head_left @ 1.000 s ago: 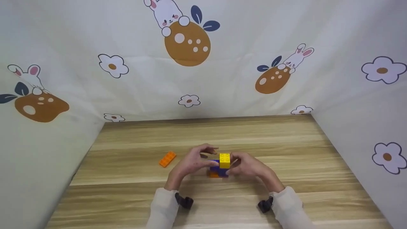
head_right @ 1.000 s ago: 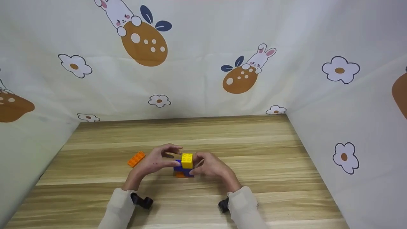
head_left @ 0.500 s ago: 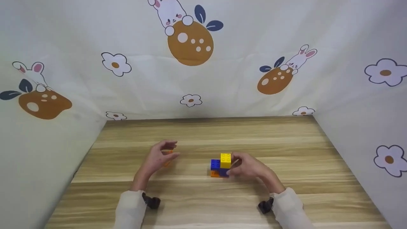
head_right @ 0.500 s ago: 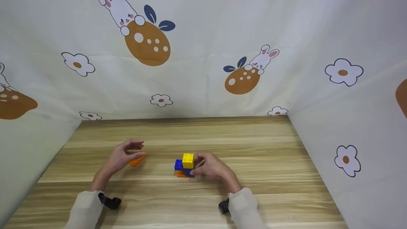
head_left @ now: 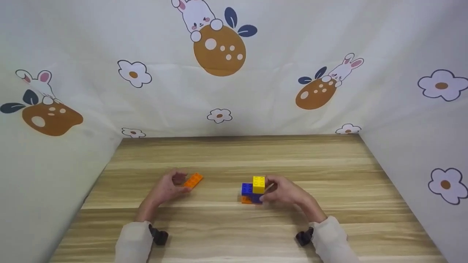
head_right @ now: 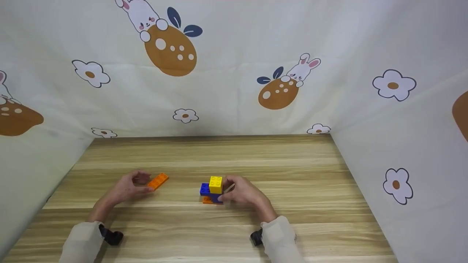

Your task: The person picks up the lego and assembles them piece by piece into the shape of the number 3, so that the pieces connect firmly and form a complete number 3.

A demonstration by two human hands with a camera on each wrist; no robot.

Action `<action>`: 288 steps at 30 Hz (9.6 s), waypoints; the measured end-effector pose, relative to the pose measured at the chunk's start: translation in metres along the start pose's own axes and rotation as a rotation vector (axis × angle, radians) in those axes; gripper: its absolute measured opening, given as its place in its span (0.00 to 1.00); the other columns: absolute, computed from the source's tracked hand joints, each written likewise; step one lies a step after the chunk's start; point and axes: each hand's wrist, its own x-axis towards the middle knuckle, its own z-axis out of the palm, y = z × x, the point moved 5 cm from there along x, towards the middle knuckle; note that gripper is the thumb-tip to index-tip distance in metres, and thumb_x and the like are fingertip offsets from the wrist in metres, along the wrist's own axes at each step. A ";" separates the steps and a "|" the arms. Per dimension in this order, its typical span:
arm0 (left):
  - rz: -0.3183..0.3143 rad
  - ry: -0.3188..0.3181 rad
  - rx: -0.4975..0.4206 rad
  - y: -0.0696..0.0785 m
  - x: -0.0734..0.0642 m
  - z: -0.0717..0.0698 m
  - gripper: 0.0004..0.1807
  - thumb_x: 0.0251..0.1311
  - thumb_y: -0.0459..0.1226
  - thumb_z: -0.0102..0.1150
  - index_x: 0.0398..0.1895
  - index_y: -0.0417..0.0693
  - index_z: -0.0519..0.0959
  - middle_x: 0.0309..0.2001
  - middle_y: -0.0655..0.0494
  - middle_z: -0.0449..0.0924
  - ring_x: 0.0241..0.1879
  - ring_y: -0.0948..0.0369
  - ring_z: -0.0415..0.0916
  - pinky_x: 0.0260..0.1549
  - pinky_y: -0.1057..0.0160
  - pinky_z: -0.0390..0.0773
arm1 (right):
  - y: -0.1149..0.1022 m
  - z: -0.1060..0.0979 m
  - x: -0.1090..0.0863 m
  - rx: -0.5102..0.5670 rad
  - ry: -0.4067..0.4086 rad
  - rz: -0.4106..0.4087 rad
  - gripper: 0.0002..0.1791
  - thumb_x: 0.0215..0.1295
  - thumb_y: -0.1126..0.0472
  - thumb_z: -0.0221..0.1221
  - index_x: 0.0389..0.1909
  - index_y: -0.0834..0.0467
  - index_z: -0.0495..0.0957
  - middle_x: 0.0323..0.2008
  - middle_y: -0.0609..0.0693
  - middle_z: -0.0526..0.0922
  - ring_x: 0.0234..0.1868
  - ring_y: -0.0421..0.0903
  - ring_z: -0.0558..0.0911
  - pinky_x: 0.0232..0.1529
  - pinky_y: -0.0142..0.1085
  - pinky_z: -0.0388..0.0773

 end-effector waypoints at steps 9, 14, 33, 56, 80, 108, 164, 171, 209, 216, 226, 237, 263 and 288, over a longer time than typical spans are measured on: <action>-0.019 -0.058 0.006 0.001 0.004 0.009 0.35 0.51 0.33 0.75 0.62 0.34 0.71 0.57 0.38 0.78 0.53 0.50 0.77 0.56 0.51 0.77 | 0.000 0.001 0.000 0.018 0.016 -0.012 0.18 0.55 0.62 0.73 0.46 0.58 0.79 0.47 0.58 0.82 0.46 0.50 0.85 0.47 0.41 0.83; -0.053 -0.050 0.044 0.002 0.007 0.014 0.35 0.49 0.34 0.76 0.61 0.34 0.71 0.54 0.40 0.79 0.50 0.53 0.77 0.53 0.53 0.77 | 0.000 0.001 0.000 0.017 0.007 -0.012 0.18 0.56 0.62 0.72 0.46 0.58 0.79 0.47 0.58 0.82 0.46 0.50 0.85 0.49 0.42 0.83; -0.079 0.043 0.119 0.007 0.012 0.016 0.25 0.53 0.35 0.73 0.53 0.33 0.79 0.49 0.39 0.82 0.44 0.55 0.78 0.44 0.59 0.79 | -0.002 0.003 0.000 0.040 -0.024 -0.038 0.17 0.57 0.63 0.71 0.45 0.61 0.77 0.47 0.61 0.83 0.47 0.53 0.86 0.47 0.39 0.83; 0.039 -0.086 -0.187 0.101 -0.001 0.049 0.22 0.59 0.31 0.68 0.57 0.42 0.77 0.54 0.45 0.80 0.47 0.56 0.79 0.45 0.62 0.84 | -0.001 0.002 0.001 0.055 -0.029 -0.019 0.18 0.57 0.63 0.70 0.47 0.60 0.78 0.48 0.60 0.81 0.46 0.51 0.85 0.48 0.41 0.83; 0.137 -0.314 -0.185 0.155 -0.013 0.101 0.21 0.62 0.37 0.67 0.58 0.49 0.76 0.51 0.52 0.79 0.45 0.57 0.77 0.43 0.61 0.84 | 0.000 0.001 0.000 0.035 -0.035 0.016 0.18 0.59 0.61 0.70 0.49 0.57 0.78 0.48 0.57 0.82 0.46 0.49 0.84 0.49 0.43 0.83; 0.127 -0.316 -0.158 0.159 -0.005 0.110 0.17 0.58 0.43 0.72 0.50 0.51 0.84 0.39 0.52 0.82 0.29 0.60 0.73 0.24 0.69 0.77 | -0.005 -0.001 0.001 0.016 -0.041 -0.062 0.25 0.59 0.62 0.71 0.58 0.56 0.78 0.50 0.58 0.82 0.48 0.53 0.83 0.49 0.41 0.81; 0.194 -0.282 -0.136 0.155 -0.003 0.108 0.17 0.56 0.44 0.73 0.49 0.52 0.86 0.43 0.53 0.83 0.35 0.59 0.72 0.33 0.65 0.74 | -0.006 0.002 -0.002 -0.051 -0.020 -0.037 0.20 0.58 0.60 0.71 0.52 0.56 0.79 0.46 0.54 0.84 0.44 0.49 0.83 0.45 0.40 0.81; 0.230 -0.293 -0.114 0.161 0.000 0.105 0.16 0.56 0.44 0.73 0.47 0.52 0.88 0.40 0.54 0.86 0.36 0.59 0.73 0.37 0.65 0.75 | -0.007 0.003 -0.001 -0.074 -0.009 -0.036 0.21 0.58 0.59 0.72 0.51 0.55 0.80 0.45 0.53 0.84 0.44 0.48 0.82 0.46 0.40 0.80; 0.226 -0.341 -0.189 0.146 -0.005 0.097 0.26 0.61 0.46 0.69 0.61 0.51 0.78 0.56 0.51 0.81 0.48 0.57 0.78 0.49 0.59 0.82 | -0.010 0.005 -0.001 0.024 -0.019 -0.047 0.22 0.61 0.56 0.70 0.53 0.61 0.78 0.48 0.56 0.85 0.47 0.49 0.83 0.48 0.40 0.83; 0.217 -0.311 -0.349 0.134 -0.006 0.083 0.29 0.68 0.47 0.61 0.67 0.44 0.71 0.60 0.42 0.78 0.57 0.52 0.79 0.56 0.51 0.81 | -0.021 -0.008 -0.004 0.059 0.090 -0.074 0.23 0.64 0.53 0.67 0.53 0.63 0.78 0.49 0.57 0.84 0.49 0.49 0.82 0.52 0.39 0.81; 0.198 -0.260 -0.508 0.129 -0.002 0.092 0.31 0.70 0.48 0.58 0.67 0.37 0.70 0.60 0.39 0.75 0.56 0.50 0.80 0.54 0.47 0.81 | -0.031 -0.013 0.001 0.179 0.081 -0.057 0.31 0.67 0.50 0.64 0.64 0.64 0.72 0.53 0.61 0.82 0.49 0.48 0.83 0.54 0.45 0.83; 0.139 -0.121 -0.651 0.127 0.007 0.101 0.25 0.69 0.40 0.60 0.64 0.34 0.73 0.58 0.36 0.78 0.55 0.43 0.81 0.53 0.45 0.81 | -0.038 -0.018 0.011 0.278 0.174 0.018 0.35 0.71 0.53 0.60 0.72 0.65 0.64 0.53 0.64 0.81 0.44 0.45 0.84 0.53 0.48 0.83; 0.080 -0.233 -0.586 0.107 0.020 0.129 0.40 0.60 0.32 0.68 0.75 0.42 0.61 0.73 0.38 0.65 0.64 0.43 0.75 0.52 0.57 0.83 | -0.001 -0.002 0.029 0.529 0.312 0.179 0.31 0.72 0.56 0.60 0.72 0.60 0.66 0.62 0.67 0.78 0.55 0.54 0.85 0.55 0.48 0.82; 0.068 -0.203 -0.358 0.089 0.025 0.140 0.40 0.59 0.36 0.70 0.72 0.34 0.64 0.63 0.35 0.76 0.56 0.50 0.82 0.52 0.60 0.83 | 0.020 0.011 0.036 0.552 0.175 0.227 0.37 0.65 0.69 0.63 0.74 0.64 0.61 0.60 0.71 0.76 0.48 0.49 0.85 0.53 0.47 0.83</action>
